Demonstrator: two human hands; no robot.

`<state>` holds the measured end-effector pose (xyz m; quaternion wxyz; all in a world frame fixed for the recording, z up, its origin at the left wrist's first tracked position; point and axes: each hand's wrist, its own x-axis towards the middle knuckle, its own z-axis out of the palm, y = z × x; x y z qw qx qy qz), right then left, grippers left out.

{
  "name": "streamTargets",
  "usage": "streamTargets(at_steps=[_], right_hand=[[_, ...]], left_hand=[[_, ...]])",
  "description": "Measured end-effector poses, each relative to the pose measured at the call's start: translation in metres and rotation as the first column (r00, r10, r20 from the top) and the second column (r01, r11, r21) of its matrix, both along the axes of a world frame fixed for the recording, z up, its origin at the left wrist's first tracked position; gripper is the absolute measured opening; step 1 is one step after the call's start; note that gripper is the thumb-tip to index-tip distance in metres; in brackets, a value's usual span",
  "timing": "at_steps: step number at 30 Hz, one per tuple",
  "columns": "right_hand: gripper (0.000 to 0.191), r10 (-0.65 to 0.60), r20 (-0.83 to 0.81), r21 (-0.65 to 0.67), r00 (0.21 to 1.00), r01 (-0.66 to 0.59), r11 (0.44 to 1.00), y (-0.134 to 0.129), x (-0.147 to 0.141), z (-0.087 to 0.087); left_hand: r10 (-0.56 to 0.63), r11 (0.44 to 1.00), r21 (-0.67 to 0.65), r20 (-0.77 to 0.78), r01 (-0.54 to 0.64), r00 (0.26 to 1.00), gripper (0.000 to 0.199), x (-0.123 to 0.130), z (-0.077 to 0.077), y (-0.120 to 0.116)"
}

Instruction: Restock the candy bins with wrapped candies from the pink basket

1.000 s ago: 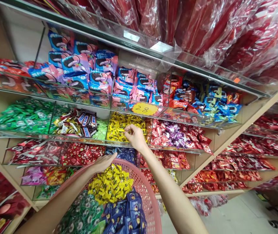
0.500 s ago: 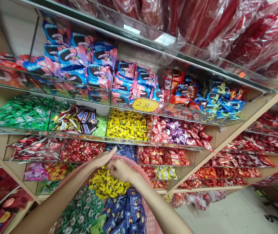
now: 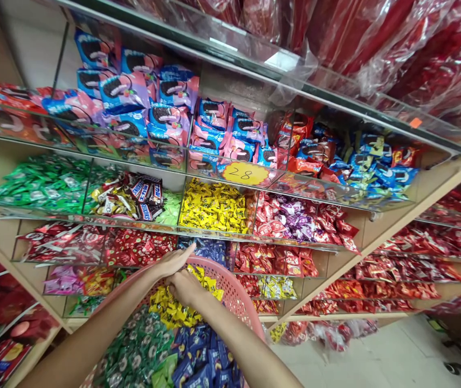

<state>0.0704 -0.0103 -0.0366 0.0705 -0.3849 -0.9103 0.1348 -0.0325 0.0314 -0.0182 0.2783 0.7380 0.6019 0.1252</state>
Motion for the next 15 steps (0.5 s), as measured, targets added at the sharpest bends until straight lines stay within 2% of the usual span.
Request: streamTargets(at_steps=[10, 15], right_hand=[[0.033, 0.006, 0.034, 0.053, 0.999, -0.007, 0.999, 0.001, -0.005, -0.011], [0.032, 0.001, 0.014, 0.09, 1.0, -0.002, 0.996, 0.001, -0.005, -0.013]], left_hand=[[0.009, 1.0, 0.004, -0.031, -0.009, 0.999, 0.085, 0.0, -0.005, 0.003], [0.011, 1.0, 0.007, -0.043, -0.01, 0.999, 0.087, 0.0, -0.006, 0.004]])
